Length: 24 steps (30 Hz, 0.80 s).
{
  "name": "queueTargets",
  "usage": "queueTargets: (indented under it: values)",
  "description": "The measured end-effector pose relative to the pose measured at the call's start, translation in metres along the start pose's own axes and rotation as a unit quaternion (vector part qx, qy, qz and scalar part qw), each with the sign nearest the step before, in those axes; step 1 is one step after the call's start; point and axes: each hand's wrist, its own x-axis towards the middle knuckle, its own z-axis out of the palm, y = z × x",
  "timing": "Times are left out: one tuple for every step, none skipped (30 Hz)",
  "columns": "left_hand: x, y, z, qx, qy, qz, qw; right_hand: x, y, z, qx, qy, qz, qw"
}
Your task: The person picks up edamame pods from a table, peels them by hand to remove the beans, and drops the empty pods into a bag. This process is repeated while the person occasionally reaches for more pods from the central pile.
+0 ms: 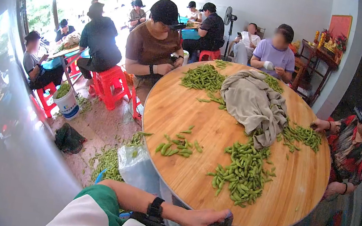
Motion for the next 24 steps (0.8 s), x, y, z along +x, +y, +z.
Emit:
queueTargets:
  values:
    - [0.0, -0.004, 0.0, 0.009, -0.004, -0.028, 1.0, -0.002, -0.003, -0.002, -0.047, -0.012, 0.012, 0.999]
    - [0.0, -0.008, 0.001, 0.018, -0.009, -0.057, 0.998, -0.002, -0.003, -0.002, -0.048, -0.013, 0.012, 0.999]
    - [0.001, -0.013, 0.002, 0.018, -0.009, -0.056, 0.998, -0.003, -0.004, -0.001, -0.034, -0.004, 0.029, 0.999]
    - [0.001, -0.017, 0.004, 0.035, -0.011, -0.048, 0.998, -0.004, -0.004, -0.001, -0.019, 0.004, 0.046, 0.999]
    - [0.001, -0.019, 0.006, 0.051, -0.013, -0.04, 0.998, -0.001, 0.016, -0.005, -0.02, 0.002, 0.047, 0.999]
    - [0.0, -0.018, 0.006, 0.049, -0.013, -0.042, 0.998, 0.002, 0.054, -0.009, -0.04, 0.041, -0.006, 0.998]
    - [-0.001, -0.017, 0.006, 0.017, -0.043, -0.059, 0.997, 0.003, 0.075, -0.012, -0.059, 0.08, -0.059, 0.993]
    - [-0.001, -0.013, 0.006, -0.016, -0.073, -0.076, 0.994, 0.001, 0.07, -0.014, -0.06, 0.081, -0.057, 0.993]
    - [-0.001, -0.008, 0.005, -0.017, -0.076, -0.076, 0.994, -0.001, 0.064, -0.017, -0.049, 0.077, -0.043, 0.995]
    - [-0.004, -0.004, 0.004, -0.023, -0.097, -0.081, 0.992, -0.003, 0.058, -0.02, -0.039, 0.073, -0.027, 0.996]
    - [-0.006, 0.001, 0.002, -0.032, -0.12, -0.086, 0.989, -0.005, 0.047, -0.023, -0.039, 0.077, -0.021, 0.996]
    - [-0.006, 0.004, -0.002, -0.038, -0.127, -0.088, 0.987, -0.005, 0.034, -0.026, -0.085, 0.051, -0.024, 0.995]
    - [-0.006, 0.008, -0.007, 0.0, -0.122, -0.063, 0.991, -0.005, 0.023, -0.026, -0.13, 0.026, -0.02, 0.991]
    - [-0.006, 0.005, -0.002, 0.031, -0.122, -0.039, 0.991, -0.004, 0.015, -0.021, -0.112, 0.045, -0.002, 0.993]
    - [-0.009, -0.017, 0.005, 0.066, -0.072, 0.009, 0.995, -0.004, 0.03, -0.023, -0.095, 0.038, 0.003, 0.995]
    - [-0.008, -0.015, -0.001, 0.079, -0.087, -0.049, 0.992, -0.002, 0.023, -0.024, -0.107, 0.007, 0.064, 0.992]
    - [-0.01, -0.008, 0.0, 0.064, -0.025, -0.062, 0.996, -0.002, 0.026, -0.02, -0.038, 0.005, 0.063, 0.997]
    - [-0.01, -0.003, -0.005, 0.014, -0.028, -0.064, 0.997, -0.002, 0.024, -0.018, -0.032, -0.003, 0.111, 0.993]
    - [-0.013, 0.002, -0.01, 0.049, 0.014, -0.007, 0.999, 0.0, 0.016, -0.014, 0.031, -0.001, 0.151, 0.988]
    - [-0.017, 0.01, -0.02, 0.078, 0.012, 0.0, 0.997, 0.002, 0.015, -0.011, 0.122, 0.0, 0.184, 0.975]
    - [-0.021, 0.017, -0.033, 0.109, 0.012, 0.008, 0.994, 0.002, 0.016, -0.008, 0.216, 0.002, 0.208, 0.954]
    - [-0.026, 0.023, -0.05, 0.18, 0.044, 0.024, 0.982, 0.002, 0.018, -0.006, 0.219, 0.018, 0.219, 0.95]
    - [-0.029, 0.029, -0.068, 0.252, 0.08, 0.042, 0.964, 0.002, 0.021, -0.004, 0.321, 0.037, 0.252, 0.912]
    - [-0.03, 0.047, -0.083, 0.41, 0.114, -0.023, 0.905, 0.0, 0.026, -0.003, 0.42, 0.055, 0.276, 0.863]
